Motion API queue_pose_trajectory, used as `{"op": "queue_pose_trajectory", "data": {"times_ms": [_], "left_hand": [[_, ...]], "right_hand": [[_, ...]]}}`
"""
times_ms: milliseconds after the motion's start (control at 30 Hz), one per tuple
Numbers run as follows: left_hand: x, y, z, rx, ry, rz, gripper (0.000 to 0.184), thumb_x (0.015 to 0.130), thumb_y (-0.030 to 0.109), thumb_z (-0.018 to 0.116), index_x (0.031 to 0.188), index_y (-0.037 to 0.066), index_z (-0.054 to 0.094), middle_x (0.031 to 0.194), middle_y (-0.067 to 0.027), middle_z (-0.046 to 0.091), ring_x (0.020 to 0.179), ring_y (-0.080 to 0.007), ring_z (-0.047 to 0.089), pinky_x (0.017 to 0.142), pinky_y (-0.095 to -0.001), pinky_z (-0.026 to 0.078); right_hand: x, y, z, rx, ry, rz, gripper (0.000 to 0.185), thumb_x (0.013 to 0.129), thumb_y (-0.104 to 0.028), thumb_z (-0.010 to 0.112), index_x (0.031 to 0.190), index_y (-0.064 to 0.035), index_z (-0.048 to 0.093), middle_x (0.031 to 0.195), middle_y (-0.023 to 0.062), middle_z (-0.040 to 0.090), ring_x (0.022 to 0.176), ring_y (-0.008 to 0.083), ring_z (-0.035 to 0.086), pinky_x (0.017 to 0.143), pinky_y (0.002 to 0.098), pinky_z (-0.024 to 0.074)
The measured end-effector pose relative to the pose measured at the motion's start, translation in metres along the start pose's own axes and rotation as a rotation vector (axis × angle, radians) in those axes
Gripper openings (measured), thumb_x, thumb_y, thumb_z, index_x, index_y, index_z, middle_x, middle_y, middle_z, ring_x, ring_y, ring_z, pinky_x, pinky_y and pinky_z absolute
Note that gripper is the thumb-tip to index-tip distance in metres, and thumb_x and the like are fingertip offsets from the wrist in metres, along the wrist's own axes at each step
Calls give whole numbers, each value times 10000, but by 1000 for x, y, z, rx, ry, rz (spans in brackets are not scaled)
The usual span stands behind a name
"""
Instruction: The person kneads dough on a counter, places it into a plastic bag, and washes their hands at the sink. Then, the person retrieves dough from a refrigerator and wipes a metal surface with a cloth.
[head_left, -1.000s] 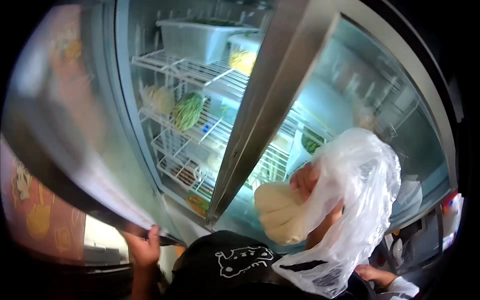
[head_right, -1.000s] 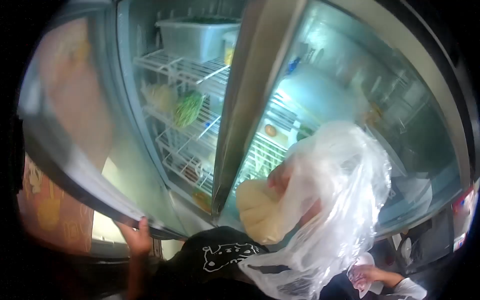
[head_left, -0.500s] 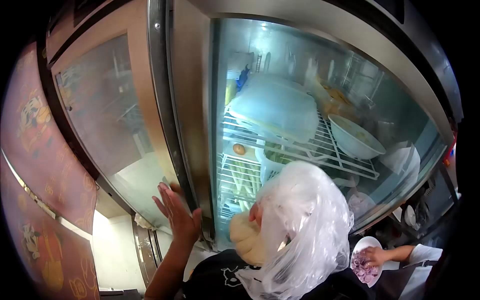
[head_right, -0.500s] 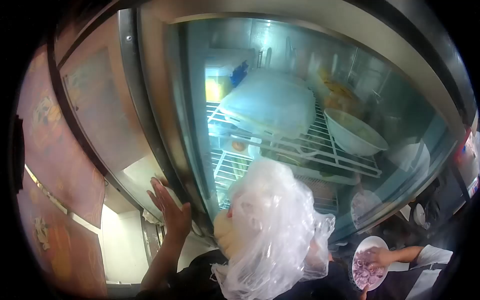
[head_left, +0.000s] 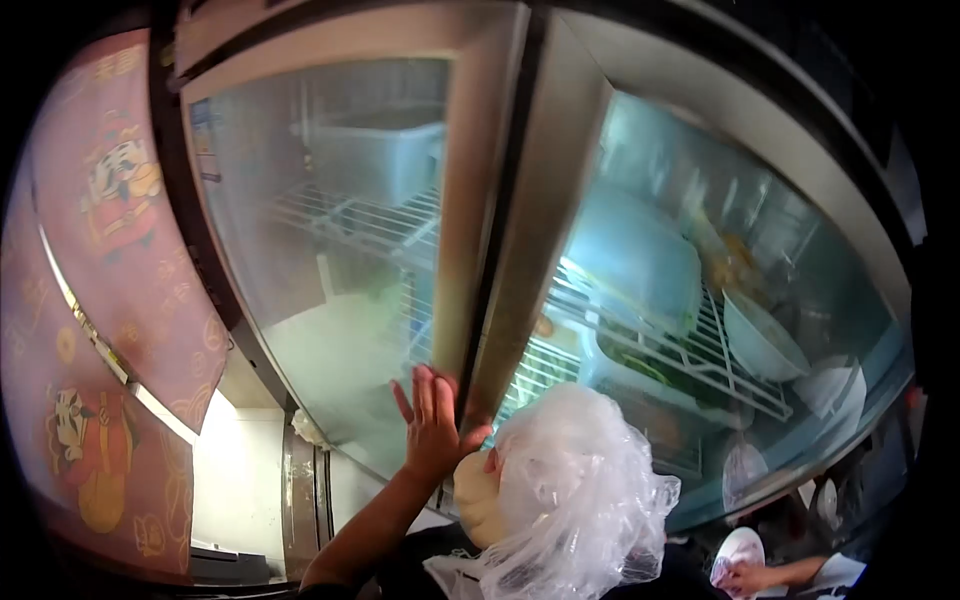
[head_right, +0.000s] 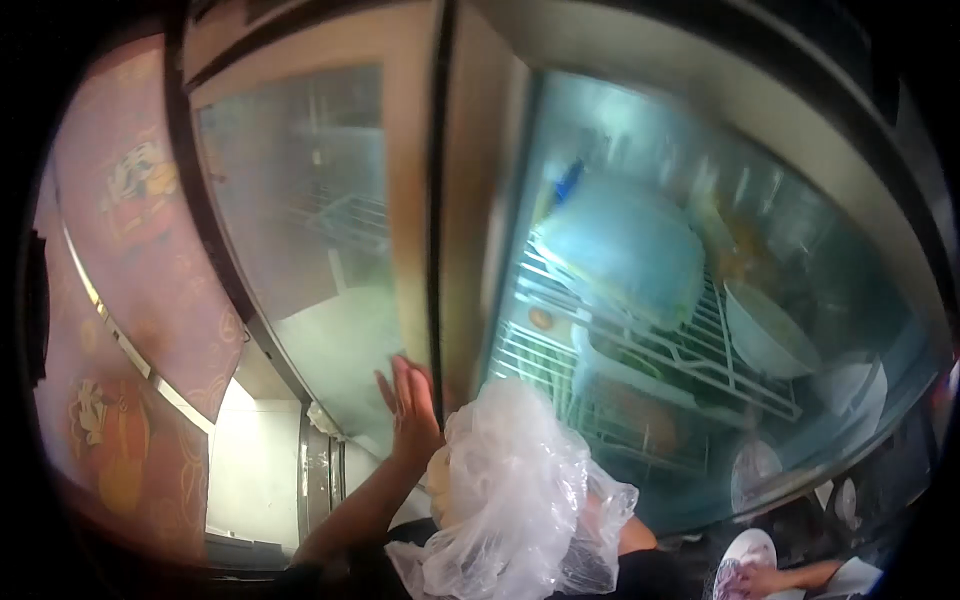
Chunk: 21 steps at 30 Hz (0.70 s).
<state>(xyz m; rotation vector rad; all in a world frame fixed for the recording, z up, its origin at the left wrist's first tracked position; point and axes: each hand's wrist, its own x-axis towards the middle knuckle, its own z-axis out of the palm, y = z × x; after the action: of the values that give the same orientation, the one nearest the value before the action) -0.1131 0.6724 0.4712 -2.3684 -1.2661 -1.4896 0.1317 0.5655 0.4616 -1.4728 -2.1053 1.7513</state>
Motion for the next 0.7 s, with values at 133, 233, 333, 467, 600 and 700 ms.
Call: {"op": "queue_pose_trajectory", "data": {"times_ms": [133, 233, 333, 467, 600, 700], "left_hand": [[-37, -61, -70, 160, -58, -218, 795, 821, 384, 668, 1459, 61, 322, 1549, -242, 200, 1457, -408, 124, 1122, -658, 16], [-100, -139, -111, 362, -374, -490, 765, 837, 382, 652, 1468, 84, 338, 1551, -219, 235, 1465, -399, 109, 1125, -648, 8], [-136, -202, -157, 245, -1033, -987, 854, 805, 513, 681, 1463, 76, 355, 1550, -221, 249, 1471, -399, 81, 1123, -647, 4], [-143, -239, -200, -79, -955, -850, 1059, 732, 582, 722, 1505, 61, 221, 1577, -217, 157, 1478, -379, 43, 1136, -618, -4], [-98, -235, -211, -166, -664, -553, 1231, 695, 572, 753, 1534, 53, 18, 1605, -192, 12, 1483, -357, -59, 1146, -581, -51], [-50, -203, -210, 36, -229, -369, 907, 759, 453, 721, 1426, 6, 297, 1458, -247, 323, 1387, -364, 266, 1087, -548, 234]], "right_hand": [[40, -57, 13, 201, 35, -178, 341, 869, -145, 651, 1174, -15, 572, 1102, 55, 592, 1035, 164, 544, 954, 354, 439], [81, -111, 25, 437, 104, -387, 342, 870, -140, 647, 1178, -13, 570, 1128, 60, 596, 1062, 166, 543, 965, 354, 438], [132, -178, 36, 595, 282, -620, 343, 871, -134, 643, 1182, -11, 568, 1154, 64, 599, 1088, 168, 543, 975, 355, 438], [204, -231, 36, -4, 607, -508, 356, 800, -224, 693, 1093, -42, 605, 1107, 124, 613, 991, 243, 616, 845, 370, 509], [288, -236, 61, -580, 617, -526, 335, 778, -257, 641, 1003, -11, 597, 1021, 195, 616, 961, 345, 619, 786, 423, 515], [332, -265, 76, -540, 497, -484, 350, 757, -255, 628, 974, 19, 597, 1009, 217, 602, 934, 374, 618, 768, 441, 520]]}}
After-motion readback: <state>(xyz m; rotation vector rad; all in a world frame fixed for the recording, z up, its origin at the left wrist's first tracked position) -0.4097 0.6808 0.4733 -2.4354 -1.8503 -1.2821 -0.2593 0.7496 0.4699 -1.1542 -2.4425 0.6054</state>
